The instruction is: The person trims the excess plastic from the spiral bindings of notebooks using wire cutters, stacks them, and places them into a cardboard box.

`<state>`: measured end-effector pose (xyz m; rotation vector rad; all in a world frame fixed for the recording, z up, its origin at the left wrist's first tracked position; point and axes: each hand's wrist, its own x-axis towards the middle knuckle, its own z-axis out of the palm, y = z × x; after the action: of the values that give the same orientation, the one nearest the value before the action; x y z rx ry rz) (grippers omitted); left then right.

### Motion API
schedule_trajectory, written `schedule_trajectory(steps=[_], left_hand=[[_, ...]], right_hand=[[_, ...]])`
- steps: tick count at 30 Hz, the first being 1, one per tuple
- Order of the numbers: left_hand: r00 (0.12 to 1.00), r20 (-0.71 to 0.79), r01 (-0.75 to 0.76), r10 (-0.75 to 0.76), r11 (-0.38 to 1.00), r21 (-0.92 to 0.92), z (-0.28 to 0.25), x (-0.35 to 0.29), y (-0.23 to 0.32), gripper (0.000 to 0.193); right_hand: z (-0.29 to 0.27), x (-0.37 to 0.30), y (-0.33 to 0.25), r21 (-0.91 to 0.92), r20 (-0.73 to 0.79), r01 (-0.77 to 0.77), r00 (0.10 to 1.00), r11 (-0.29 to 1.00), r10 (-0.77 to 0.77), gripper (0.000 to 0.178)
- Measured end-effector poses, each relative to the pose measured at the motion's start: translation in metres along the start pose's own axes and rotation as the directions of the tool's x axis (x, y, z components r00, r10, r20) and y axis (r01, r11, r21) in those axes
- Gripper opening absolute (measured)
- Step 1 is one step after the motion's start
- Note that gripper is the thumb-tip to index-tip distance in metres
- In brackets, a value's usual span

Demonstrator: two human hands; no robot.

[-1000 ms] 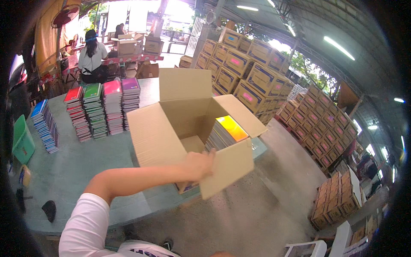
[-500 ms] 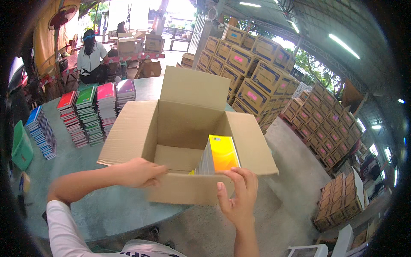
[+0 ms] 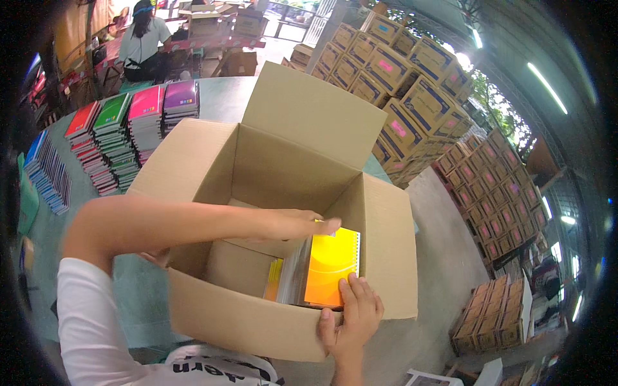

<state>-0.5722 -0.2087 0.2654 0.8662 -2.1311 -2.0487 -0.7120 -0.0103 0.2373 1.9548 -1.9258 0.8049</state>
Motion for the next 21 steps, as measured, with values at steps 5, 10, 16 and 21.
schedule_trajectory(steps=[5, 10, 16, 21], left_hand=[[0.981, 0.128, 0.178, -0.144, 0.93, -0.32, -0.024, 0.07, -0.03, 0.109], [0.956, 0.109, 0.278, -0.271, 0.959, -0.056, -0.018, 0.094, -0.068, 0.091], [0.975, 0.093, 0.198, -0.202, 0.979, 0.047, -0.002, 0.067, -0.034, 0.069], [0.99, 0.035, 0.129, -0.134, 0.985, 0.114, -0.003, 0.037, 0.002, 0.073]], right_hand=[[0.002, 0.003, -0.001, 0.025, -0.009, 0.005, 1.0, 1.0, -0.005, 0.051], [0.007, 0.001, 0.003, 0.006, -0.054, 0.008, 0.999, 1.0, -0.008, 0.054], [0.012, -0.004, 0.007, 0.009, -0.087, 0.018, 0.996, 1.0, -0.017, 0.059], [0.021, -0.01, 0.008, 0.076, -0.17, 0.011, 0.985, 0.997, 0.002, 0.06]])
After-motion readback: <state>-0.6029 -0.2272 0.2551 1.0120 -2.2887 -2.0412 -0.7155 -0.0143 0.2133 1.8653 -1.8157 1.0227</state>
